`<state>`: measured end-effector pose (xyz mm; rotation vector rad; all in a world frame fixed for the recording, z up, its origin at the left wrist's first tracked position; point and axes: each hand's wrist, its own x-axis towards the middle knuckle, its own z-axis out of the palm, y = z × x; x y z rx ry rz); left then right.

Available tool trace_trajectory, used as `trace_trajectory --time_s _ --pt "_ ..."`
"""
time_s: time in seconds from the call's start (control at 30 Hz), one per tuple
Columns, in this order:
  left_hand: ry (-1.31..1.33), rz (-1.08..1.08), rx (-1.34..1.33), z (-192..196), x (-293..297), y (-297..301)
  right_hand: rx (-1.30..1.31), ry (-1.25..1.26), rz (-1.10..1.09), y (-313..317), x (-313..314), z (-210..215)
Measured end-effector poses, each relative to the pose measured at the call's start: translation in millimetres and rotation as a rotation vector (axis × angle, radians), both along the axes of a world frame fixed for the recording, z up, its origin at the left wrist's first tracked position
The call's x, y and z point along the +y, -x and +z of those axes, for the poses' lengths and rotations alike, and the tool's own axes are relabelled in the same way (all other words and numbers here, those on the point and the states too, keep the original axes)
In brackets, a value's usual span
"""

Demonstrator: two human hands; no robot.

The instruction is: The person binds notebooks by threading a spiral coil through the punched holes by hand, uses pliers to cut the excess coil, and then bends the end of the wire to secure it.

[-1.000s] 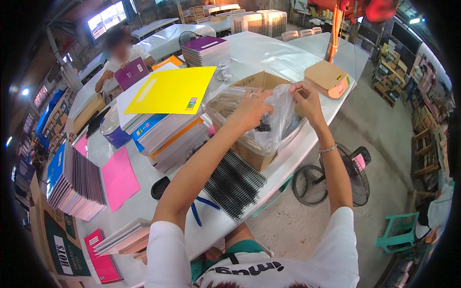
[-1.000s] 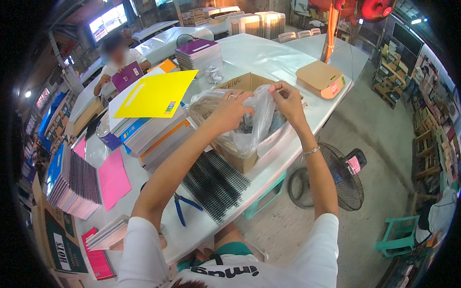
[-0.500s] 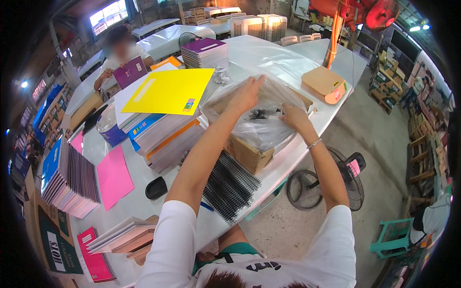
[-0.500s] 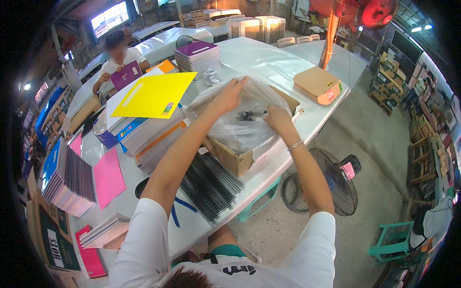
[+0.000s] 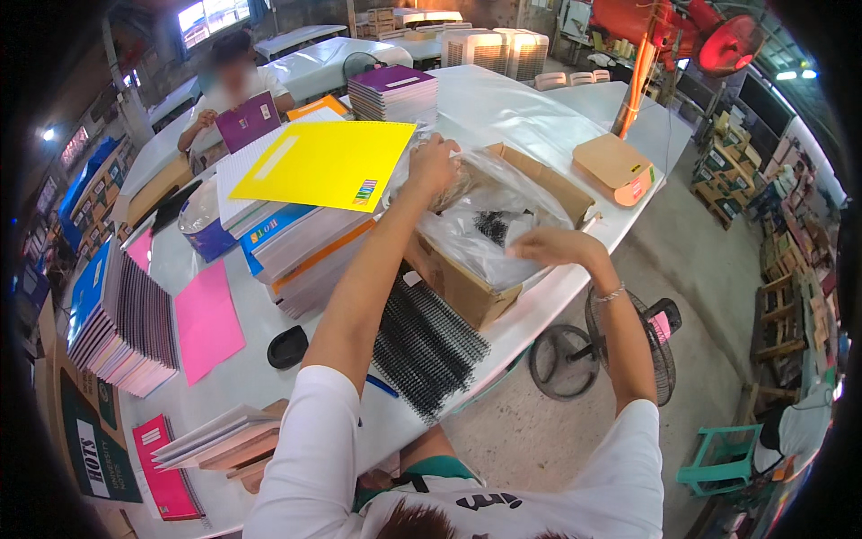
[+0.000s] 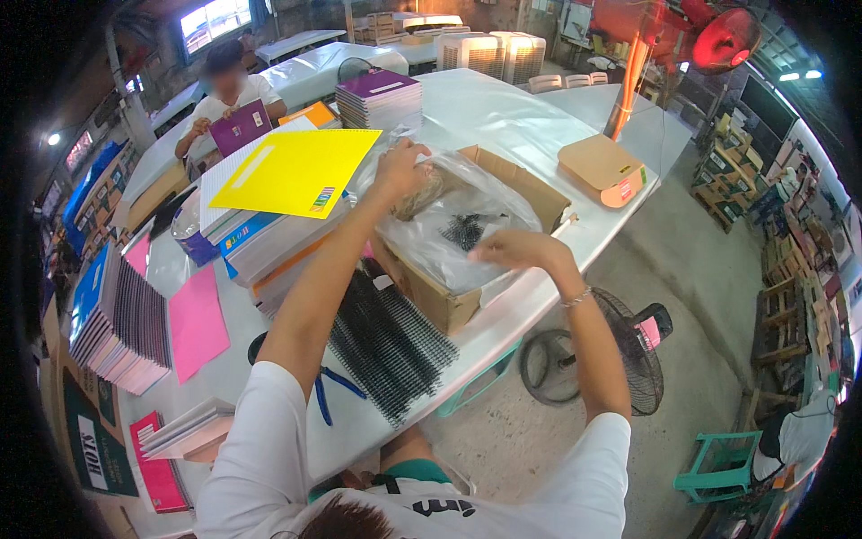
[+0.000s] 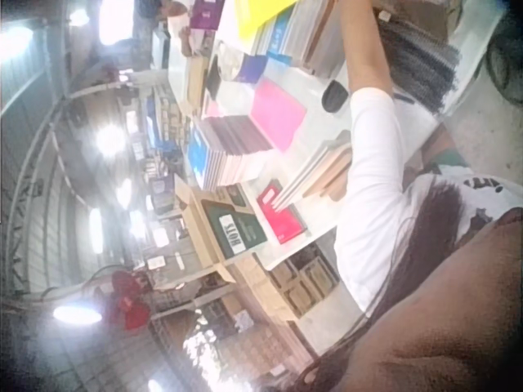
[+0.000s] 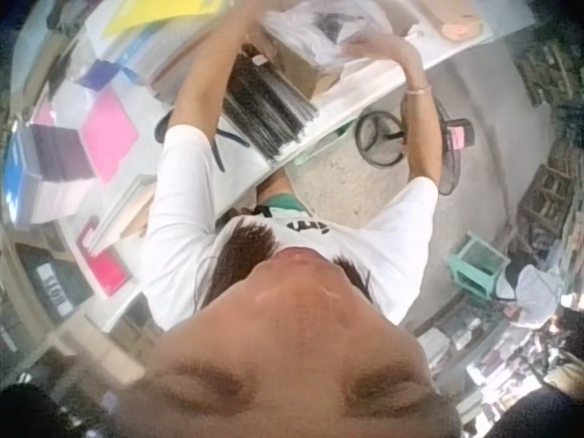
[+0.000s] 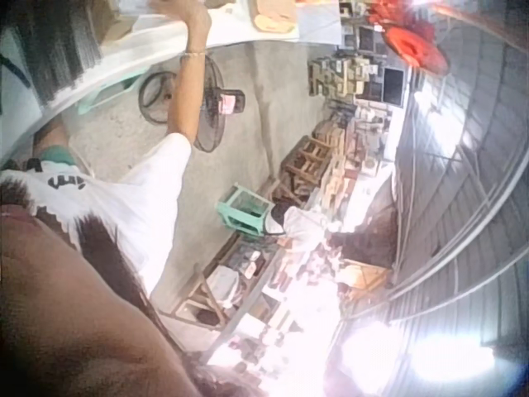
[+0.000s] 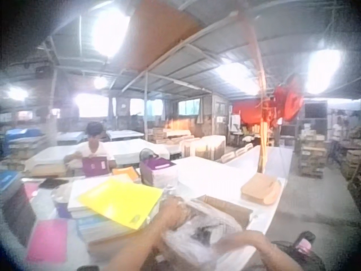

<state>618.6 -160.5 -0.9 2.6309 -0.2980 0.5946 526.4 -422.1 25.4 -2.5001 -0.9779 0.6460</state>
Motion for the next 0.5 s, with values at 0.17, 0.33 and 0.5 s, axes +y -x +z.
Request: trace_trajectory --time_s 0.17,0.33,0.5 --pt "0.068 -0.033 -0.022 -1 49 2 0.094 -0.096 0.122 32 14 22" --pt "-0.323 -0.39 0.226 33 6 61 0.1 -0.067 -0.065 32 5 32" --pt "-0.253 -0.625 1.053 43 16 112 0.137 -0.059 0.117 16 1 20"
